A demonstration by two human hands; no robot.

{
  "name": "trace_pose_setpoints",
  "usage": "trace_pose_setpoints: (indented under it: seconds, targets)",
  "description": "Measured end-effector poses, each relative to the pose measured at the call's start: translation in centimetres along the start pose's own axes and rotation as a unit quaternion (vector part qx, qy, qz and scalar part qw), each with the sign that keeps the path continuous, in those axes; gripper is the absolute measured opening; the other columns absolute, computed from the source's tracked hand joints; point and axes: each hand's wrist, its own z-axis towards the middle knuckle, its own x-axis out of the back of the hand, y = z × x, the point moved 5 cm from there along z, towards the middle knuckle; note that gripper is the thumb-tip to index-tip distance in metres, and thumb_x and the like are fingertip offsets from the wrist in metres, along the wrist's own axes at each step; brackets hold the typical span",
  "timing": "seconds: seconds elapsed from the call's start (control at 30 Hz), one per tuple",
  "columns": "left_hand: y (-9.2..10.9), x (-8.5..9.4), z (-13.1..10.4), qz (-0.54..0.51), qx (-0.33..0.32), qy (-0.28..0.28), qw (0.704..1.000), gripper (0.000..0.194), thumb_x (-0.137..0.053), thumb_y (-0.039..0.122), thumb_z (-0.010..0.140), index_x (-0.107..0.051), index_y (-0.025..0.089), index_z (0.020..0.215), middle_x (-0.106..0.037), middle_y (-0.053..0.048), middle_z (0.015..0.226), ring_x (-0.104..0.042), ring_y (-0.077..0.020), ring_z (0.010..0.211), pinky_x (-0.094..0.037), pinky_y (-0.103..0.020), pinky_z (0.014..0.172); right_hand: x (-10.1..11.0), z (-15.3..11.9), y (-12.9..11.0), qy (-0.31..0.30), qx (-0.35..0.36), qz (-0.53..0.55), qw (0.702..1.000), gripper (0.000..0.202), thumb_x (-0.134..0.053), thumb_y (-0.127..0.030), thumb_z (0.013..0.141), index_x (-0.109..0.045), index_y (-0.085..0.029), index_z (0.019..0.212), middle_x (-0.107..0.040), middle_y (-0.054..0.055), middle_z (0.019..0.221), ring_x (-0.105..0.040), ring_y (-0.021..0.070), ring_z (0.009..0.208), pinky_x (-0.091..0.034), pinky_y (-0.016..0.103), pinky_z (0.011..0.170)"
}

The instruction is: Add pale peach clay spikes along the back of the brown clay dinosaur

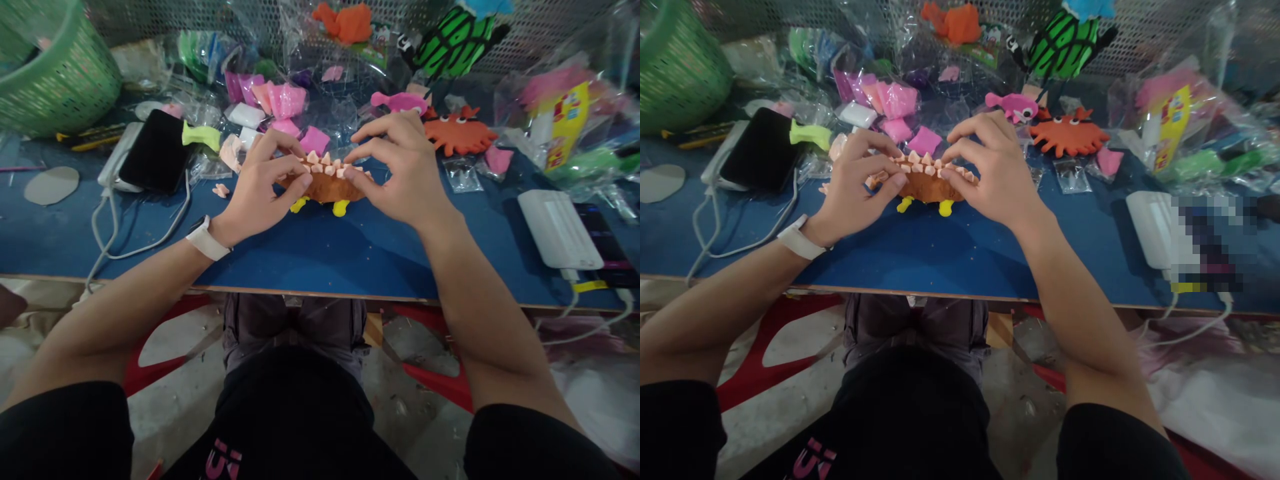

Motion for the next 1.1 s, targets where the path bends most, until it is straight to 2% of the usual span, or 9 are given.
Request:
trace_pose_setpoints:
  seconds: [0.13, 0.27, 0.57, 0.67, 0.73, 0.83, 0.93, 1.03, 1.1]
  targets:
    - [0.1, 0.0, 0.1, 0.003, 0.022, -0.009, 1.0, 0.026, -0.06, 0.041, 0.115, -0.072, 0.028, 0.097, -0.074, -0.012, 0.132, -0.071, -0.0283, 0.125, -0.062, -0.056, 0.108, -0.6, 0.1, 0.2, 0.004, -0.009, -0.001, 1.0, 0.02, -0.067, -0.052, 0.11, -0.083, -0.041, 0.112, -0.081, 0.007, 0.139, -0.069, 0.0421, 0.131, -0.051, 0.076, 0.119]
    - [0.3, 0.2, 0.1, -0.002, 0.029, -0.008, 1.0, 0.024, -0.061, 0.04, 0.114, -0.072, 0.029, 0.096, -0.074, -0.012, 0.131, -0.071, -0.028, 0.125, -0.064, -0.055, 0.109, -0.7, 0.0, -0.1, 0.01, -0.013, -0.011, 1.0, 0.022, -0.066, -0.052, 0.11, -0.082, -0.041, 0.118, -0.082, 0.007, 0.135, -0.069, 0.0425, 0.13, -0.051, 0.077, 0.119]
    - [-0.2, -0.2, 0.0, 0.006, 0.023, -0.015, 1.0, 0.028, -0.059, 0.044, 0.119, -0.07, 0.025, 0.102, -0.071, -0.01, 0.133, -0.065, -0.025, 0.127, -0.056, -0.057, 0.115, -0.7, 0.0, 0.2, 0.015, 0.002, -0.004, 1.0, 0.015, -0.073, -0.052, 0.106, -0.081, -0.039, 0.107, -0.082, 0.007, 0.135, -0.068, 0.0414, 0.128, -0.053, 0.076, 0.116]
    - [-0.6, 0.1, -0.2, 0.041, 0.022, 0.006, 0.999, 0.027, -0.057, 0.045, 0.121, -0.069, 0.025, 0.107, -0.067, -0.01, 0.137, -0.06, -0.0245, 0.129, -0.054, -0.056, 0.115, -0.8, 0.0, 0.1, 0.027, 0.008, 0.002, 1.0, 0.012, -0.075, -0.048, 0.105, -0.082, -0.038, 0.106, -0.082, 0.008, 0.133, -0.07, 0.0421, 0.127, -0.056, 0.075, 0.114]
    - [-1.4, 0.9, -0.1, 0.082, 0.023, 0.044, 0.995, 0.022, -0.057, 0.042, 0.122, -0.068, 0.026, 0.113, -0.061, -0.009, 0.141, -0.056, -0.0239, 0.131, -0.052, -0.056, 0.118, -0.9, -0.1, 0.1, 0.032, 0.01, 0.006, 0.999, 0.01, -0.077, -0.046, 0.104, -0.082, -0.038, 0.107, -0.082, 0.008, 0.131, -0.07, 0.0425, 0.126, -0.056, 0.075, 0.114]
    - [-4.2, 2.4, 0.3, 0.15, 0.027, 0.09, 0.984, 0.004, -0.064, 0.03, 0.12, -0.062, 0.027, 0.122, -0.054, -0.005, 0.139, -0.051, -0.0176, 0.133, -0.048, -0.053, 0.12, -0.9, -0.2, 0.3, 0.046, 0.015, 0.013, 0.999, 0.009, -0.077, -0.044, 0.104, -0.083, -0.037, 0.105, -0.082, 0.009, 0.127, -0.071, 0.0427, 0.122, -0.057, 0.076, 0.112]
    - [-8.0, 4.2, 0.9, 0.202, 0.043, 0.119, 0.971, 0.025, -0.076, 0.011, 0.11, -0.058, 0.026, 0.119, -0.053, -0.001, 0.131, -0.049, -0.0113, 0.125, -0.047, -0.045, 0.113, -0.9, -0.2, 0.2, 0.058, 0.023, 0.023, 0.998, 0.01, -0.076, -0.043, 0.104, -0.083, -0.036, 0.107, -0.081, 0.009, 0.126, -0.072, 0.0424, 0.121, -0.056, 0.076, 0.112]
    - [-10.2, 6.4, 1.1, 0.254, 0.047, 0.116, 0.959, 0.028, -0.081, 0.005, 0.101, -0.064, 0.026, 0.11, -0.056, 0.0, 0.124, -0.048, -0.0142, 0.123, -0.044, -0.042, 0.112, -0.9, -0.2, -0.1, 0.064, 0.028, 0.038, 0.997, 0.01, -0.076, -0.041, 0.104, -0.082, -0.036, 0.11, -0.08, 0.008, 0.126, -0.073, 0.0412, 0.121, -0.055, 0.076, 0.115]
    - [-10.2, 7.8, 0.6, 0.269, 0.069, 0.081, 0.957, 0.017, -0.08, 0.01, 0.101, -0.07, 0.025, 0.101, -0.06, -0.002, 0.111, -0.049, -0.0189, 0.113, -0.042, -0.043, 0.108, -0.7, -0.3, -0.3, 0.075, 0.032, 0.043, 0.996, 0.009, -0.077, -0.039, 0.103, -0.082, -0.035, 0.109, -0.081, 0.008, 0.125, -0.073, 0.0403, 0.121, -0.055, 0.075, 0.115]
